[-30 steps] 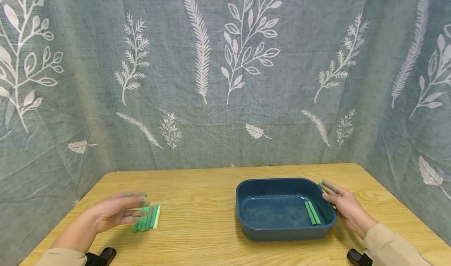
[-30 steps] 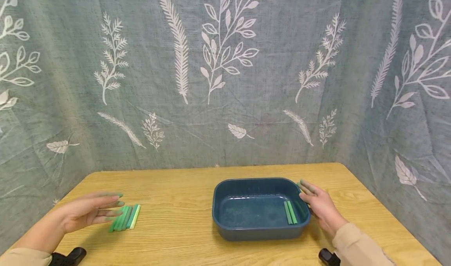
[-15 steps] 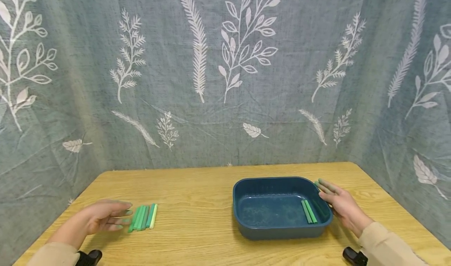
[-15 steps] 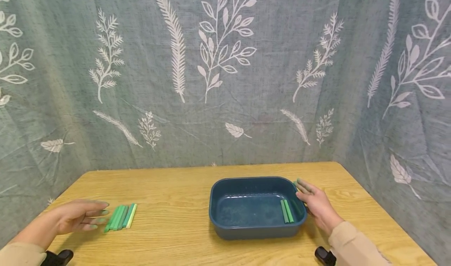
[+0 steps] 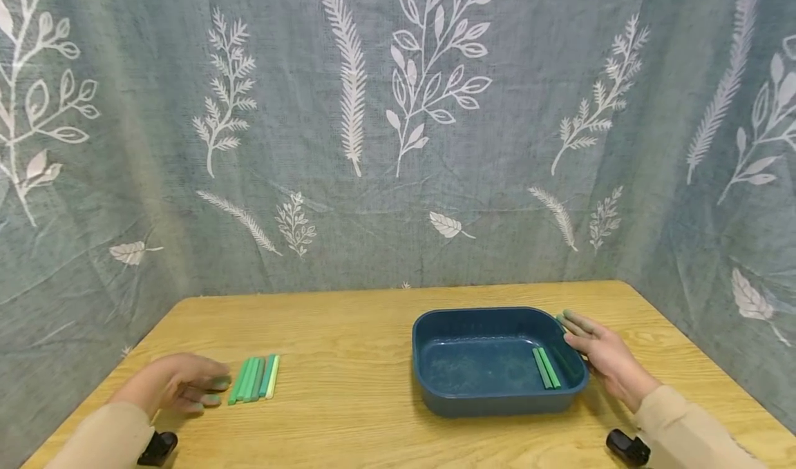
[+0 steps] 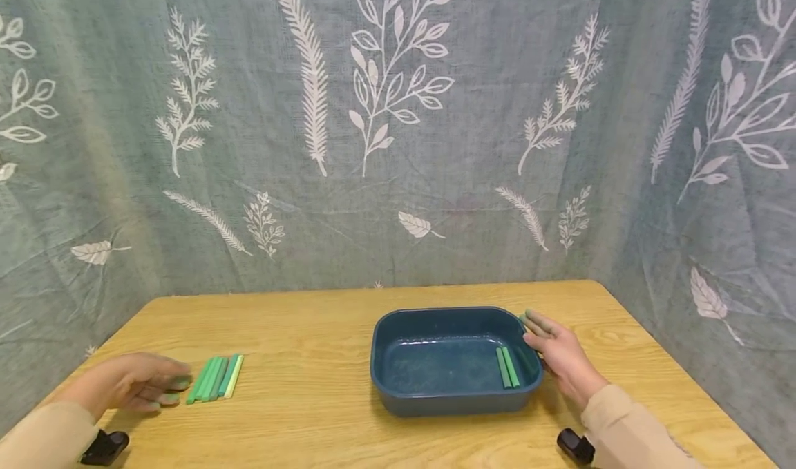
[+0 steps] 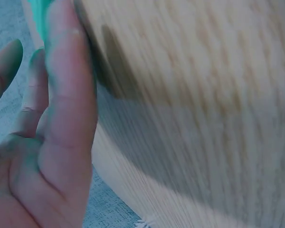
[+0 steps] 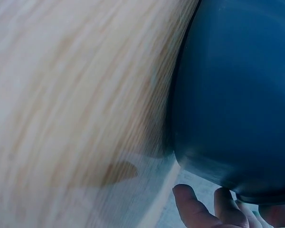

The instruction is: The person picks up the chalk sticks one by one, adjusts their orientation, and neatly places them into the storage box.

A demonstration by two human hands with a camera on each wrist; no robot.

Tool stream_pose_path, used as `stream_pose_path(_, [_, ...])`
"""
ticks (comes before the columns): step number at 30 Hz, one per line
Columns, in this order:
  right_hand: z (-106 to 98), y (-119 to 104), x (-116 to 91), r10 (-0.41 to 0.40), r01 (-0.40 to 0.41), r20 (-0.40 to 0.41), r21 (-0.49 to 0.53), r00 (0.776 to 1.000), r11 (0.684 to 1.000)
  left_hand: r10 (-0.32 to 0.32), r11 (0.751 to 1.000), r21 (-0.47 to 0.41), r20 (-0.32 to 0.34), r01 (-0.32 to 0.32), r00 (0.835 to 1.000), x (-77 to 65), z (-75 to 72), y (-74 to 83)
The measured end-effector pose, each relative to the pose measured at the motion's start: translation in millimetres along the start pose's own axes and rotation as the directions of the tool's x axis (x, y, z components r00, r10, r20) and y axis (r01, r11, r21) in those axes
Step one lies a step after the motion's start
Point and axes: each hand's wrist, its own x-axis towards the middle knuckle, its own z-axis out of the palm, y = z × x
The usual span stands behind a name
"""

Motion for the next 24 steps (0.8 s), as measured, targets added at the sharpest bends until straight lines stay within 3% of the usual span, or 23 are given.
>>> stream_pose_path(8, [9, -3, 9, -0.013, 0.013, 0.014, 0.030, 1.000, 0.999, -0.009, 0.999, 0.043, -0.041, 0.010, 0.999, -2.3, 1.8, -7.6])
stream_pose_path(17, [1, 3, -2, 0.009, -0.009, 0.008, 0.019, 1.000, 1.000, 0.000, 0.988, 0.154, -0.070, 0.011, 0.998, 5.8, 22.6, 1.1])
stream_pose_path(24, [0, 1, -2, 0.017, -0.017, 0.011, 0.029, 1.000, 0.999, 0.038, 0.993, 0.116, -0.039, -0.033, 0.998, 5.4, 15.0, -2.1])
